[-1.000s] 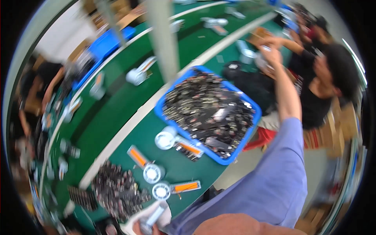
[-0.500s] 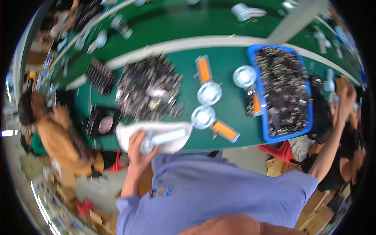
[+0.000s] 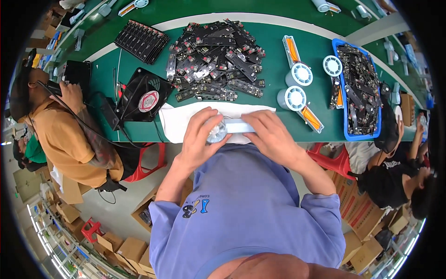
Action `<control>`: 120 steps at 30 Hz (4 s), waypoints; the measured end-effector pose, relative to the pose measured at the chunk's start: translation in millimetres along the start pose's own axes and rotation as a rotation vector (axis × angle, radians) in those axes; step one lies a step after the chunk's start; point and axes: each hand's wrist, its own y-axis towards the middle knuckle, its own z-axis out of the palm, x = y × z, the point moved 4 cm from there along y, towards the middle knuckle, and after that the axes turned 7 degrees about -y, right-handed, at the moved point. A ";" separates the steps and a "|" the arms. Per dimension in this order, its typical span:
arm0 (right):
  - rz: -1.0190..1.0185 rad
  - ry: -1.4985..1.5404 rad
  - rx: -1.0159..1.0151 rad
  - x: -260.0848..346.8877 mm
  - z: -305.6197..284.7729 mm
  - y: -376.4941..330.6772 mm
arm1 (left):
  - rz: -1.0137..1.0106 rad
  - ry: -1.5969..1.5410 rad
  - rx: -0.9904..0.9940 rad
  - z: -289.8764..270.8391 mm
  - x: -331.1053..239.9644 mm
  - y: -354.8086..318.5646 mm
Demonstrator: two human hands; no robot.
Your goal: The person assembles small electronic components onto a plastic casing and manages PCB parts at a work station by hand.
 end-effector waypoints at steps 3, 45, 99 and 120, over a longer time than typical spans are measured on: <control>0.012 0.042 -0.022 18.9 -14.0 -3.2 | 0.535 0.290 0.006 -7.3 -17.7 -18.9; 0.338 0.336 -0.148 -14.8 -32.9 57.7 | 0.212 0.608 -0.030 15.0 -34.7 5.3; 0.449 0.595 0.069 18.1 -35.5 23.3 | 0.086 0.218 -0.048 7.5 -21.4 7.3; 0.573 1.162 0.010 -9.9 -13.8 -0.8 | 0.012 0.175 -0.081 19.9 -33.1 31.6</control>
